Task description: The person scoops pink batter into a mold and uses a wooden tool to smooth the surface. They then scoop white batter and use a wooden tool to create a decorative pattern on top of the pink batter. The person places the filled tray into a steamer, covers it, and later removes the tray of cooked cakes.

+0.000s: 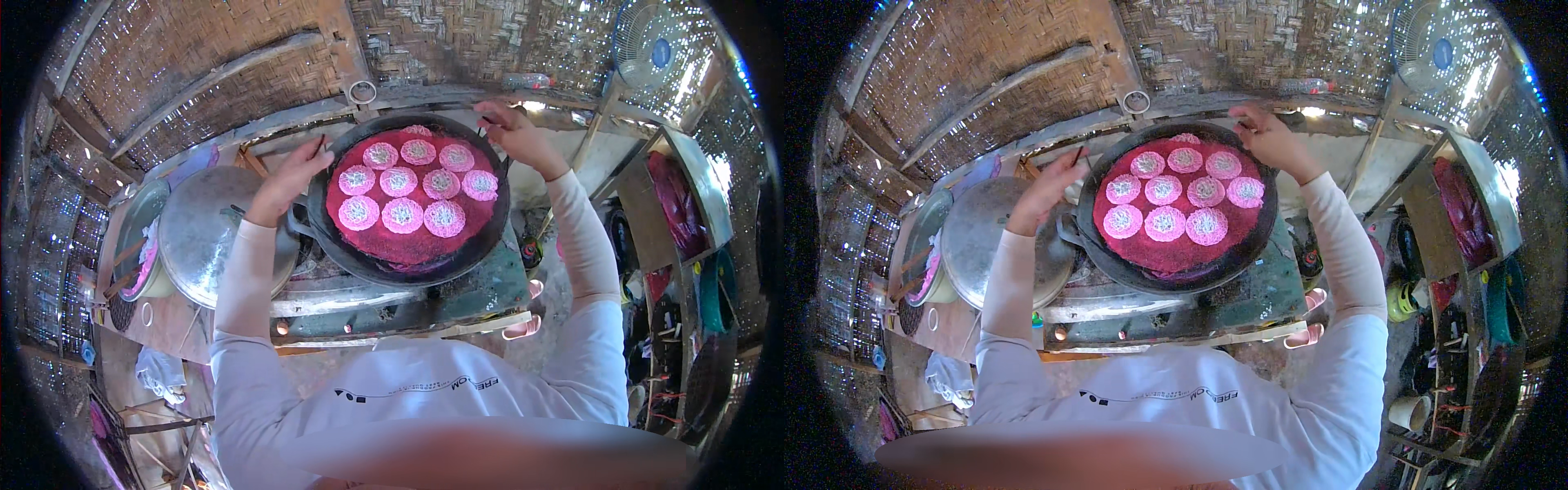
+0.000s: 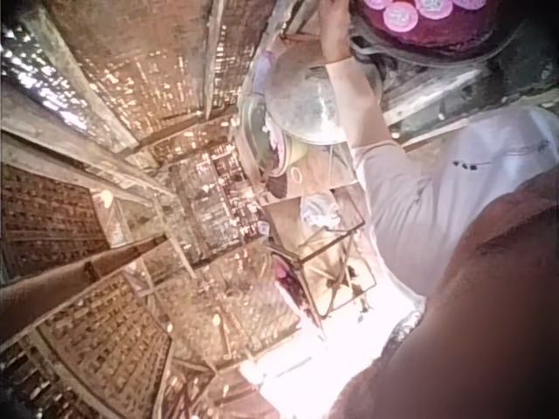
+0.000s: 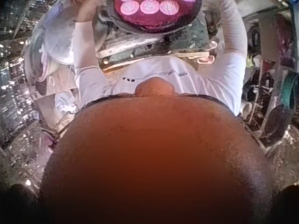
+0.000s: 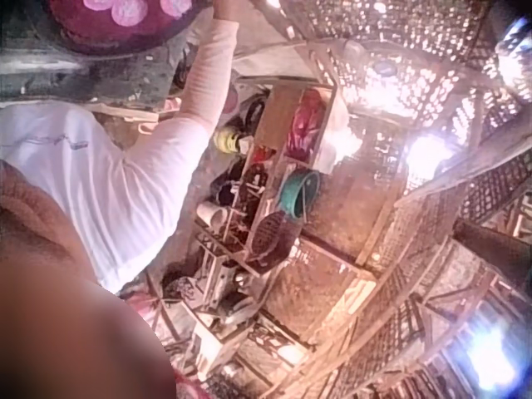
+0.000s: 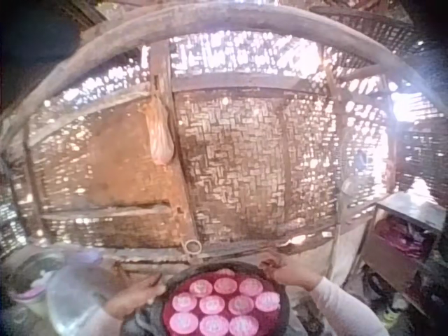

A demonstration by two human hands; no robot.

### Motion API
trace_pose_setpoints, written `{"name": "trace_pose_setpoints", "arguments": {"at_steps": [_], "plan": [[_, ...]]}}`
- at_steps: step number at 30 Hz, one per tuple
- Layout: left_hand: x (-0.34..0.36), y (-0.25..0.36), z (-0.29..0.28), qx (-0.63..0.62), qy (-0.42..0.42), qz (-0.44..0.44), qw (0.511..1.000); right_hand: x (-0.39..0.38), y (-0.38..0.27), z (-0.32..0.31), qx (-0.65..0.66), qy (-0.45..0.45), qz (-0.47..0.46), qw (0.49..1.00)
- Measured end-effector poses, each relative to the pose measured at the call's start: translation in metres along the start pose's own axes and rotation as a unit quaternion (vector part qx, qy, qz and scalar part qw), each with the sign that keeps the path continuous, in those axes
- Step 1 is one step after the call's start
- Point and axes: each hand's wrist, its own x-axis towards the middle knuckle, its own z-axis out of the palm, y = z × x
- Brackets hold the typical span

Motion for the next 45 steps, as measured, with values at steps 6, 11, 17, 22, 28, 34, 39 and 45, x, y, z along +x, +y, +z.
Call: {"name": "trace_pose_setpoints", "arguments": {"at_steps": [6,11,17,22,28,34,39,45], "plan": [[0.018,-0.013,0.033,-0.096,-0.094,-0.018,0.991,-0.029,-0.042,0.002,-0.310,-0.074,-0.053,0.946],[0.026,-0.018,0.061,-0.110,-0.144,0.029,0.983,-0.076,0.053,-0.030,-0.318,0.067,0.033,0.945],[0.025,-0.016,0.063,-0.049,-0.123,-0.002,0.991,-0.125,0.121,-0.056,-0.263,0.166,0.190,0.931],[0.040,-0.052,0.068,0.202,-0.078,-0.019,0.976,-0.134,0.176,-0.040,-0.274,0.175,0.192,0.926],[0.017,-0.056,0.084,0.253,-0.033,0.101,0.962,-0.112,0.136,0.006,-0.299,0.150,0.142,0.932],[-0.006,-0.042,0.099,0.246,0.014,0.036,0.968,-0.084,0.138,0.039,-0.346,0.099,0.133,0.924],[-0.015,-0.045,0.098,0.238,0.024,0.071,0.968,-0.078,0.149,0.042,-0.354,0.072,0.155,0.919],[-0.023,-0.057,0.089,0.270,0.032,0.072,0.960,-0.068,0.122,0.026,-0.357,0.055,0.137,0.923]]}}
